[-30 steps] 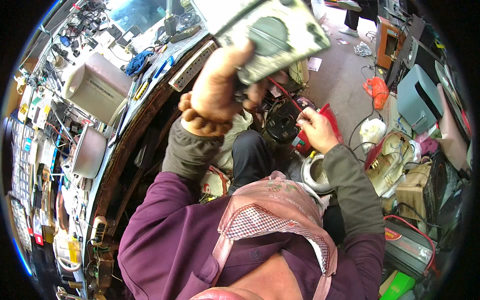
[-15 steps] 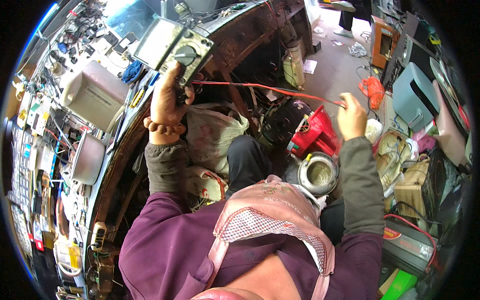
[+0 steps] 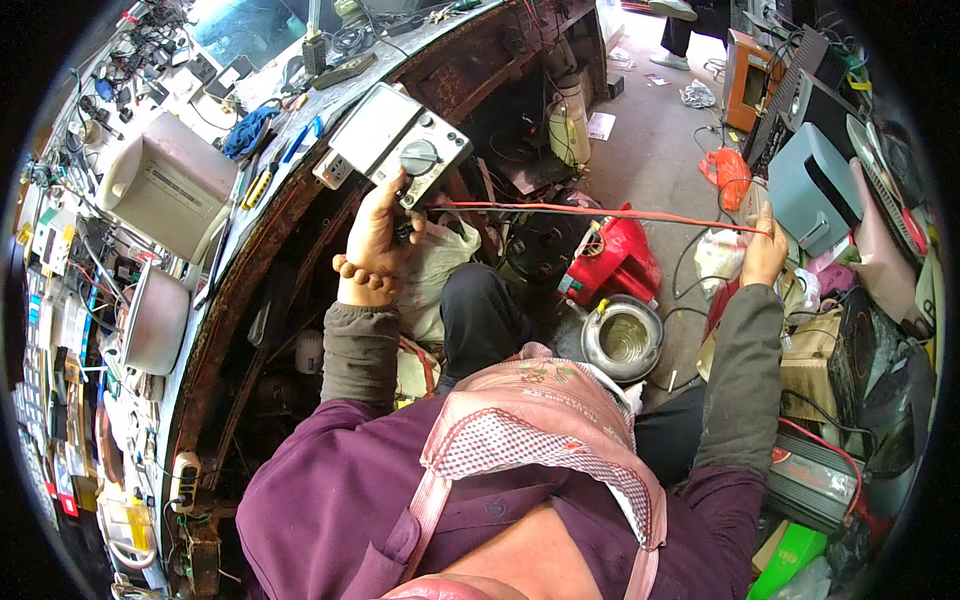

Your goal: The person repairs a small red appliance by disassembling its casing, testing internal components with a multimeter, and reassembling the unit. They use pliers and a screwdriver to manipulate wires and secure parts.

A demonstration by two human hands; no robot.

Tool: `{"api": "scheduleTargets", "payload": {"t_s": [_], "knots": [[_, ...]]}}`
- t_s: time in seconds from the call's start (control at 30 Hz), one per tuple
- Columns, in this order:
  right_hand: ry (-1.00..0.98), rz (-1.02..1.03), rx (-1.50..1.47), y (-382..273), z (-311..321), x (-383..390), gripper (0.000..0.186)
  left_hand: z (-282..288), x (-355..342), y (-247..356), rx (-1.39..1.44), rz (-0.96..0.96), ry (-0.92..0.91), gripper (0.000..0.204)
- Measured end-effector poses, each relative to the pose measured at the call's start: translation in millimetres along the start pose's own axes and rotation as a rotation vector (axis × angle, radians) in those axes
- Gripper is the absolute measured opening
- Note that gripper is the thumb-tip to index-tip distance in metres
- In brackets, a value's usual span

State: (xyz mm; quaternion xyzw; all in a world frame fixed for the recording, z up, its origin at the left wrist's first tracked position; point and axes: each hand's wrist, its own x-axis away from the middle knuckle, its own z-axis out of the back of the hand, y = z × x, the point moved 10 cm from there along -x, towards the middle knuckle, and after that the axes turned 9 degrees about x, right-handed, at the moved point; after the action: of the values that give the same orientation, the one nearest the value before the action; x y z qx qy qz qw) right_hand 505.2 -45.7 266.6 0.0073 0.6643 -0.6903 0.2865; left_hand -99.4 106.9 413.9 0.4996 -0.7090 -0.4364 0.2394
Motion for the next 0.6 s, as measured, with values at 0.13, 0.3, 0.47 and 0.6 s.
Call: {"api": "scheduleTargets", "payload": {"t_s": [0.13, 0.3, 0.47, 0.6], "knots": [[-0.170, -0.334, -0.415, -27, -25, 40, 0.040, -7, -7, 12, 0.100, 0.023, 0.148, 0.039], [-0.353, -0.269, -0.342, -61, -40, 68, 0.027, 2, -59, 54, 0.073, 0.082, 0.062, 0.038], [-0.562, -0.157, -0.217, -76, -66, 99, 0.019, 45, -125, 93, 0.269, 0.154, 0.106, 0.050], [-0.743, -0.210, -0.192, -89, -82, 131, 0.006, 40, -117, 88, 0.446, 0.192, 0.421, 0.037]]}}
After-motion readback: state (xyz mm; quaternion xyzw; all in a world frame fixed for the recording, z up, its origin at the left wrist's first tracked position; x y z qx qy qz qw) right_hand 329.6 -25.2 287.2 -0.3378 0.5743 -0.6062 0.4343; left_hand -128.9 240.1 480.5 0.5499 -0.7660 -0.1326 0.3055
